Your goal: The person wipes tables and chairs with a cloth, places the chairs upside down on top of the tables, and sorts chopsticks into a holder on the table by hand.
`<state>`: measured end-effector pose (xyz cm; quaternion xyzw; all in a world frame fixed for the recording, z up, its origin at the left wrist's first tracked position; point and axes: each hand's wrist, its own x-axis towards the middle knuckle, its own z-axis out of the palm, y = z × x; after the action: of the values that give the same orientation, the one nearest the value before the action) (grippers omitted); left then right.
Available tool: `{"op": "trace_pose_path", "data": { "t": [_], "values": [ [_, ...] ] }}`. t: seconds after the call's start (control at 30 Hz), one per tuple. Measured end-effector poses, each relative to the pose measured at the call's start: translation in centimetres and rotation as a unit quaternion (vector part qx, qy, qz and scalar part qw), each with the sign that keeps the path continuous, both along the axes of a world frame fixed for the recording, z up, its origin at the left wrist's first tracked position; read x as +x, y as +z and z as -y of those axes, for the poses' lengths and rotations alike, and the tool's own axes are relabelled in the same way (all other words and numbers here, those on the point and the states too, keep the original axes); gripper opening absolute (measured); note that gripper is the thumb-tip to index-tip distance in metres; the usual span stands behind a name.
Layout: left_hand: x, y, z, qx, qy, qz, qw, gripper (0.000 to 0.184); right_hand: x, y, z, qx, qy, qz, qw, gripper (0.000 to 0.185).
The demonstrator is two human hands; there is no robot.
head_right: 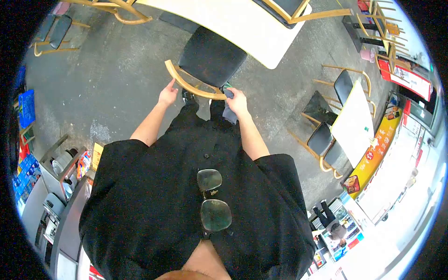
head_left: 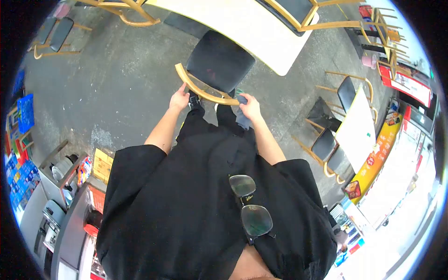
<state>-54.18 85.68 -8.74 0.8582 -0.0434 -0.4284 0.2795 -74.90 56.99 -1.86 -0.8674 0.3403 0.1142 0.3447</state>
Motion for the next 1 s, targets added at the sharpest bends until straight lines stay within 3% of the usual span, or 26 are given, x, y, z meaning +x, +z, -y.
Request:
{"op": "trace_pose_path", "data": {
  "t": [0.13, 0.2, 0.3, 0.43, 0.67, 0.9, 1.0],
  "values": [
    [0.5, 0.2, -0.1, -0.005, -0.071, 0.121, 0.990, 0.069, 1.1, -0.5, -2.0, 0.004, 0.009, -0.058, 0.998, 0.053],
    [0.6, 0.1, 0.0, -0.035, -0.089, 0.168, 0.981, 0.068, 1.4, -1.7, -2.8, -0.015, 0.001, -0.020, 1.000, 0.053],
    [1.8, 5.3, 1.3, 0.034, -0.184, 0.143, 0.972, 0.065, 2.3, -1.7, -4.0, -0.037, -0.013, -0.006, 0.999, 0.053],
    [2.9, 4.3, 1.6, 0.090, -0.269, 0.130, 0.950, 0.063, 3.2, -2.8, -4.7, -0.060, -0.016, -0.006, 0.998, 0.057],
    [3.5, 6.7, 2.6, 0.145, -0.290, 0.060, 0.944, 0.063, 5.5, -4.4, -5.5, -0.010, -0.077, 0.049, 0.996, 0.058],
    [4.5, 6.8, 2.6, 0.156, -0.307, 0.056, 0.937, 0.063, 3.9, -5.8, -5.1, -0.053, 0.252, 0.028, 0.966, 0.077],
    [4.6, 7.5, 2.1, 0.138, -0.311, 0.053, 0.939, 0.064, 4.0, -3.5, -4.6, -0.053, 0.327, -0.022, 0.943, 0.080]
  ]
}}
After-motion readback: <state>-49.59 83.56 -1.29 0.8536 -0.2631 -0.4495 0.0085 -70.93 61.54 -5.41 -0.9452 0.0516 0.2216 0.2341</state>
